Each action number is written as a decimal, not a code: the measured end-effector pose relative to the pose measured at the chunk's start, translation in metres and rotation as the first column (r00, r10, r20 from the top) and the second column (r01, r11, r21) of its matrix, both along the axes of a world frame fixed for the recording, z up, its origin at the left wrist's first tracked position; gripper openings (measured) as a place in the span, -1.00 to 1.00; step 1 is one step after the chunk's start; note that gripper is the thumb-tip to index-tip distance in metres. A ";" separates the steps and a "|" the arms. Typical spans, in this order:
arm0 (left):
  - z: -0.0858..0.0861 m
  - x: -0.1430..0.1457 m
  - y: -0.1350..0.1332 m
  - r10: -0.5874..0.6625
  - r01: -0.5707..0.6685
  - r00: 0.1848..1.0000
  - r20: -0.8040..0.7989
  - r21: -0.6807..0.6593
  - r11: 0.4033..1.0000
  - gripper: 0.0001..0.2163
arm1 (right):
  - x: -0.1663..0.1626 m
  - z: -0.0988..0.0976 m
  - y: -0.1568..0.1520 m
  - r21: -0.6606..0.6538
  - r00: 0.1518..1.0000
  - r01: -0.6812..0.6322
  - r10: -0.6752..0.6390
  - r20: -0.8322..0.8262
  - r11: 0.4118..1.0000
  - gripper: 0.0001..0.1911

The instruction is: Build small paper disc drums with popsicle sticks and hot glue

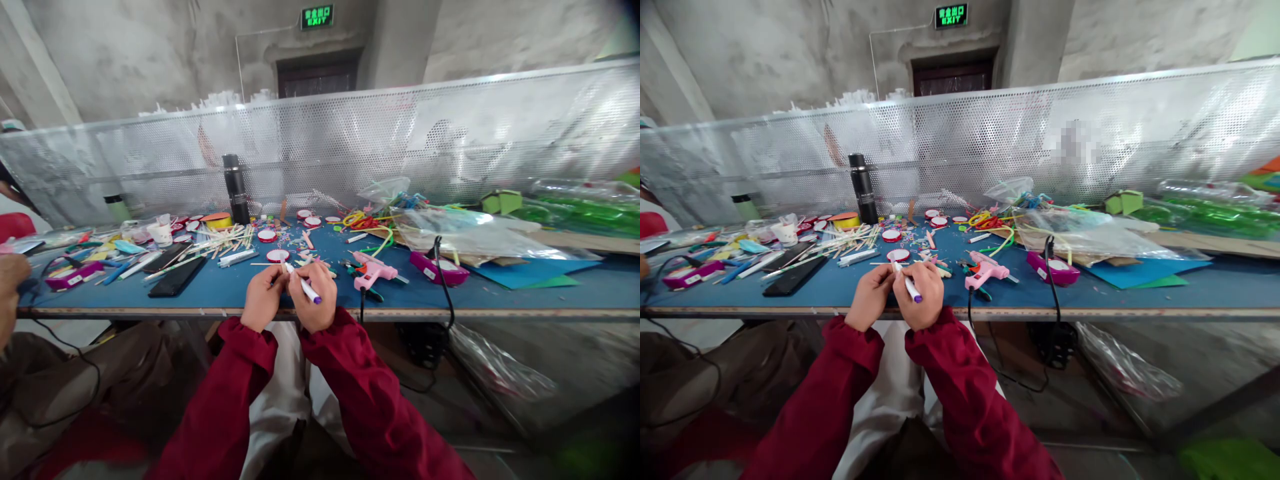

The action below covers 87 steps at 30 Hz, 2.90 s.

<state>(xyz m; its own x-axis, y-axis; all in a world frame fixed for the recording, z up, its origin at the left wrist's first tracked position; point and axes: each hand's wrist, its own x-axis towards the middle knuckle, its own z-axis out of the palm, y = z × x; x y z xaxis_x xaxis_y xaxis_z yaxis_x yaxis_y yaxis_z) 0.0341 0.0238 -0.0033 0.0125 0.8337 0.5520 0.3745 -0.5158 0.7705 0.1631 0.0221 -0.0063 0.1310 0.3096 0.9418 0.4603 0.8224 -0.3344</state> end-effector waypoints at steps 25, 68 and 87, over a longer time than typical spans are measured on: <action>0.001 0.000 -0.001 -0.011 0.011 1.000 0.006 -0.008 1.000 -0.82 | 0.000 -0.001 0.002 0.018 1.000 0.000 0.000 -0.005 1.000 -0.86; 0.002 0.000 -0.002 0.009 -0.010 1.000 0.010 0.011 1.000 -0.82 | 0.000 0.001 0.000 0.042 0.999 -0.033 0.033 -0.005 0.999 -0.86; 0.003 0.002 -0.002 0.013 -0.013 0.999 0.030 -0.009 1.000 -0.81 | 0.000 0.000 0.000 0.022 1.000 -0.027 0.027 -0.008 0.999 -0.87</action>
